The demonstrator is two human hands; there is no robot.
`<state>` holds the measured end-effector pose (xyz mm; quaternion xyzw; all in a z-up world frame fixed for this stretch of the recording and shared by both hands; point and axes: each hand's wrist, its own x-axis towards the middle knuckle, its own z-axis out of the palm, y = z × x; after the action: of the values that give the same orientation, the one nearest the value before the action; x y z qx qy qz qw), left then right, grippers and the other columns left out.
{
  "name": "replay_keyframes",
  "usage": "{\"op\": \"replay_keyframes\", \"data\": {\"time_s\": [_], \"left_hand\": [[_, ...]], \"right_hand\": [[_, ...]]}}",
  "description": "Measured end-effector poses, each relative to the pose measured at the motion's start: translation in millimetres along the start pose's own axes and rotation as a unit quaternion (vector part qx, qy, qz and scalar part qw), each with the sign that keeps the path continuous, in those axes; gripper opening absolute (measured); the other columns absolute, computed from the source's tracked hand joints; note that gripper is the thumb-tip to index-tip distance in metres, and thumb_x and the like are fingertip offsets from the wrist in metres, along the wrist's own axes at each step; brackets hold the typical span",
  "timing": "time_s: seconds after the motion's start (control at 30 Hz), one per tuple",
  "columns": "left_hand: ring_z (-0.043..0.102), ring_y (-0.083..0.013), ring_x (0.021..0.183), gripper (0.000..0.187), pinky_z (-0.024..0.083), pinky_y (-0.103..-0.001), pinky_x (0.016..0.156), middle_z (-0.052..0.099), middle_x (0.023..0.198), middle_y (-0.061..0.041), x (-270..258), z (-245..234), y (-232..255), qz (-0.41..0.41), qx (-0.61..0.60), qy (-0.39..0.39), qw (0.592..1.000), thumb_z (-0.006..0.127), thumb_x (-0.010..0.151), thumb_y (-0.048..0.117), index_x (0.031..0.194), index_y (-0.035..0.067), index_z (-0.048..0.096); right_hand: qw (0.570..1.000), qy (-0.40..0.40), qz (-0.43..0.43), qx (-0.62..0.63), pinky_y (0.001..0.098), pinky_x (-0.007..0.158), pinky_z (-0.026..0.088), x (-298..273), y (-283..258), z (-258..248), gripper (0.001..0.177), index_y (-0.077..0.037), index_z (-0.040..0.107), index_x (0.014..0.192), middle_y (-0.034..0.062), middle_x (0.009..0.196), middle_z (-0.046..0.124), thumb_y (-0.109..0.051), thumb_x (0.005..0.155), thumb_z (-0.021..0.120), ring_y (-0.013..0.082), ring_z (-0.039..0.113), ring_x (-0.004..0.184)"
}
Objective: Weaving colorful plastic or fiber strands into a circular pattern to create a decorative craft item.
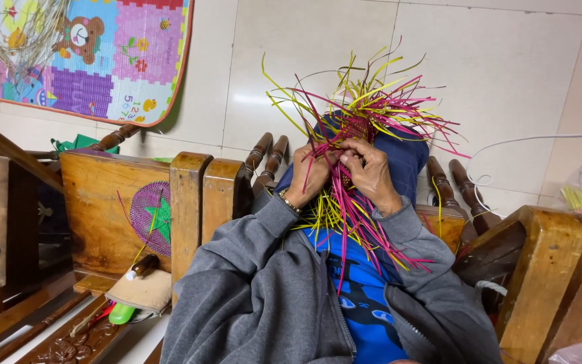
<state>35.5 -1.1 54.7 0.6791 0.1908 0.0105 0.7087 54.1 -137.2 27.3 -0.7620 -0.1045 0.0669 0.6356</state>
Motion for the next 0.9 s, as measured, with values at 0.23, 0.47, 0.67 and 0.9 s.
{"op": "replay_keyframes", "data": {"time_s": [0.23,0.47,0.67,0.9], "left_hand": [[0.069,-0.0308,0.074,0.025,0.053,-0.038,0.067,0.072,0.075,-0.008,4.9,-6.0,-23.2,0.283,0.229,0.004,0.931,0.066,0.072,0.001,0.092,0.014,0.072],[0.058,-0.0145,0.053,0.016,0.047,-0.025,0.057,0.064,0.054,-0.002,50.8,-22.0,-16.7,0.027,0.196,-0.237,0.951,0.059,0.072,-0.001,0.070,0.013,0.068],[0.051,-0.0112,0.059,0.009,0.043,-0.026,0.054,0.062,0.059,-0.005,74.0,-34.4,-30.2,-0.042,0.147,-0.271,0.950,0.069,0.078,0.010,0.071,0.005,0.070],[0.069,-0.0253,0.068,0.018,0.053,-0.037,0.067,0.068,0.062,0.007,74.1,-34.2,-73.4,-0.092,0.447,-0.222,0.861,0.067,0.073,0.049,0.075,0.032,0.074]], "right_hand": [[0.994,-0.059,0.084,0.036,0.0242,0.059,0.048,11.6,-2.3,-13.3,0.016,-0.010,0.071,0.096,0.0008,0.073,0.058,-0.005,0.082,0.065,0.0067,0.051,0.066],[0.999,-0.020,0.049,-0.012,0.0272,0.049,0.041,12.7,-30.2,-9.1,0.005,-0.014,0.071,0.077,0.0034,0.058,0.051,-0.010,0.077,0.074,0.0079,0.045,0.056],[0.983,-0.086,-0.165,0.002,0.0400,0.063,0.053,-8.8,-65.1,49.9,0.019,-0.005,0.075,0.083,0.0135,0.070,0.069,-0.021,0.074,0.081,0.0339,0.067,0.068],[0.957,-0.229,-0.122,0.129,0.0375,0.061,0.047,-19.3,-67.3,22.9,0.053,-0.005,0.069,0.110,0.0092,0.060,0.056,-0.030,0.066,0.086,0.0242,0.056,0.058]]}}
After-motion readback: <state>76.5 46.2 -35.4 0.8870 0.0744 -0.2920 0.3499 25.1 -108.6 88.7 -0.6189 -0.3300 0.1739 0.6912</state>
